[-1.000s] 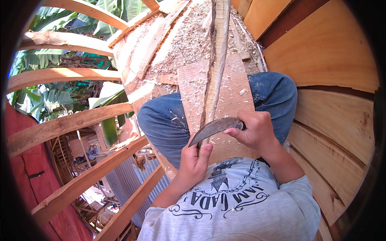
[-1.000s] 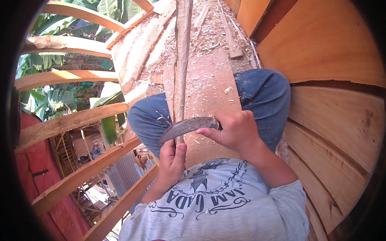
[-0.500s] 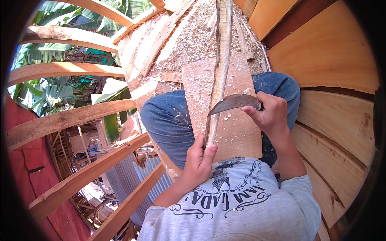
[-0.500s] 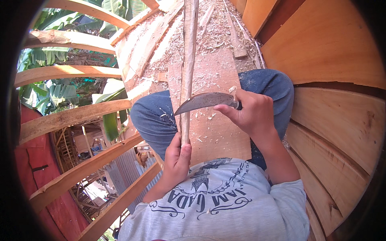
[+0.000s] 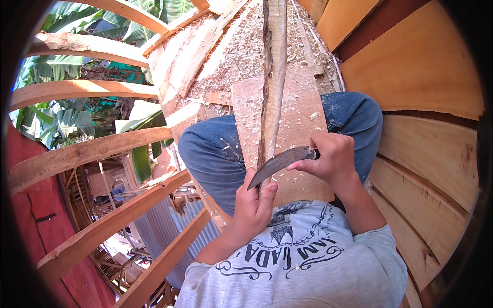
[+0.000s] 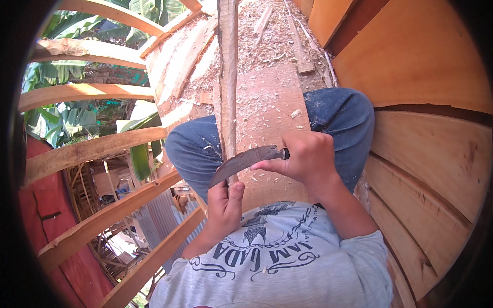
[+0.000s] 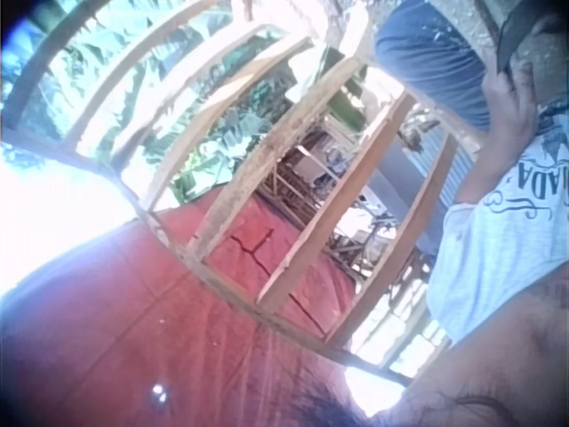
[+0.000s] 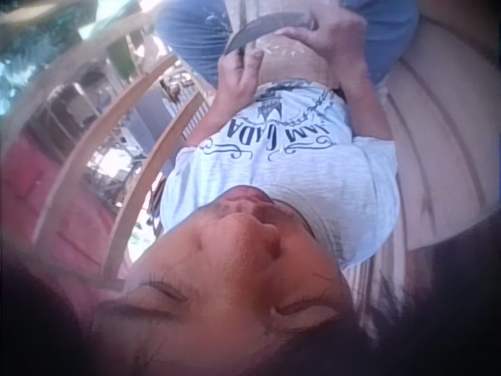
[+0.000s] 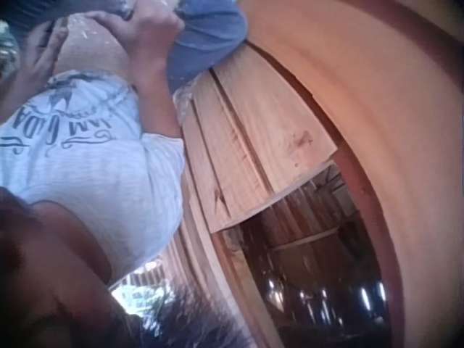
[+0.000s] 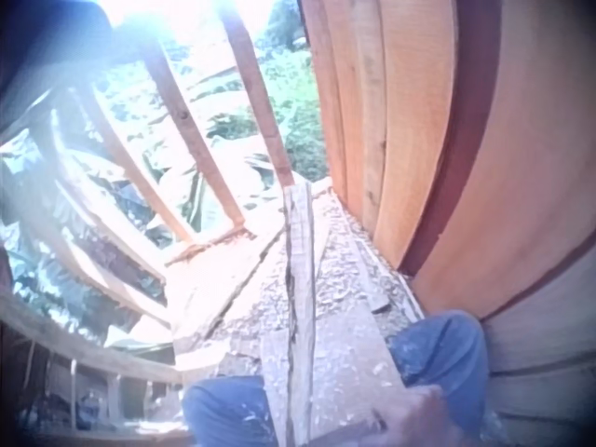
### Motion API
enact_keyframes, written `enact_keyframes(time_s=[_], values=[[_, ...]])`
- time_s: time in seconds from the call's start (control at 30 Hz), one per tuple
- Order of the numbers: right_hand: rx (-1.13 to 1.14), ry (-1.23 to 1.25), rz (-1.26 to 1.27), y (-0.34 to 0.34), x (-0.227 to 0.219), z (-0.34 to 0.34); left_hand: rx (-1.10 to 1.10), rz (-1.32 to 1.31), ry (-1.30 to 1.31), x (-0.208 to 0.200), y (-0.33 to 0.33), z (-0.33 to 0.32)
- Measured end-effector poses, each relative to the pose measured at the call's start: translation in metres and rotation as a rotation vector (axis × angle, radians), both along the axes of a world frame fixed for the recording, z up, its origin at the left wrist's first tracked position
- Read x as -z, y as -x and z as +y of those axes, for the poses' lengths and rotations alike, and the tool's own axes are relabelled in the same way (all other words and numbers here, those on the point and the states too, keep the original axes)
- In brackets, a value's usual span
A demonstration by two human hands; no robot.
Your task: The person sits cross-legged on a wooden platform and uses a curved knife to shave and shape a long, thin piece of wood. They hold the wood with their left hand and repeatedly scrape the surface with the knife in their right hand, creating wood shavings.
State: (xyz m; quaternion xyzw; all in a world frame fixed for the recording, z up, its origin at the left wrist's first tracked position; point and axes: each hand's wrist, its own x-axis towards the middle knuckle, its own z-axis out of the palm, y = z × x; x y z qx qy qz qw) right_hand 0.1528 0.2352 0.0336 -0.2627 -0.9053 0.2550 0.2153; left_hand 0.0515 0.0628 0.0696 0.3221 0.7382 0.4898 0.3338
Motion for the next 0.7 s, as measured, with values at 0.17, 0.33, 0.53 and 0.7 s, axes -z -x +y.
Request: enact_keyframes(time_s=[0.17,0.33,0.53,0.7], values=[[0.170,-0.069,-0.061,-0.001,0.005,0.026,-0.003,-0.138,0.095,0.001,-0.006,-0.008],[0.136,0.090,-0.072,-0.008,0.002,0.020,-0.075,-0.290,0.096,0.005,-0.002,-0.008],[-0.053,0.212,-0.097,-0.006,-0.002,-0.018,-0.079,-0.191,0.066,0.000,0.003,-0.001],[-0.035,0.105,-0.094,-0.003,-0.004,-0.009,-0.070,-0.083,0.022,0.001,0.000,-0.002]])
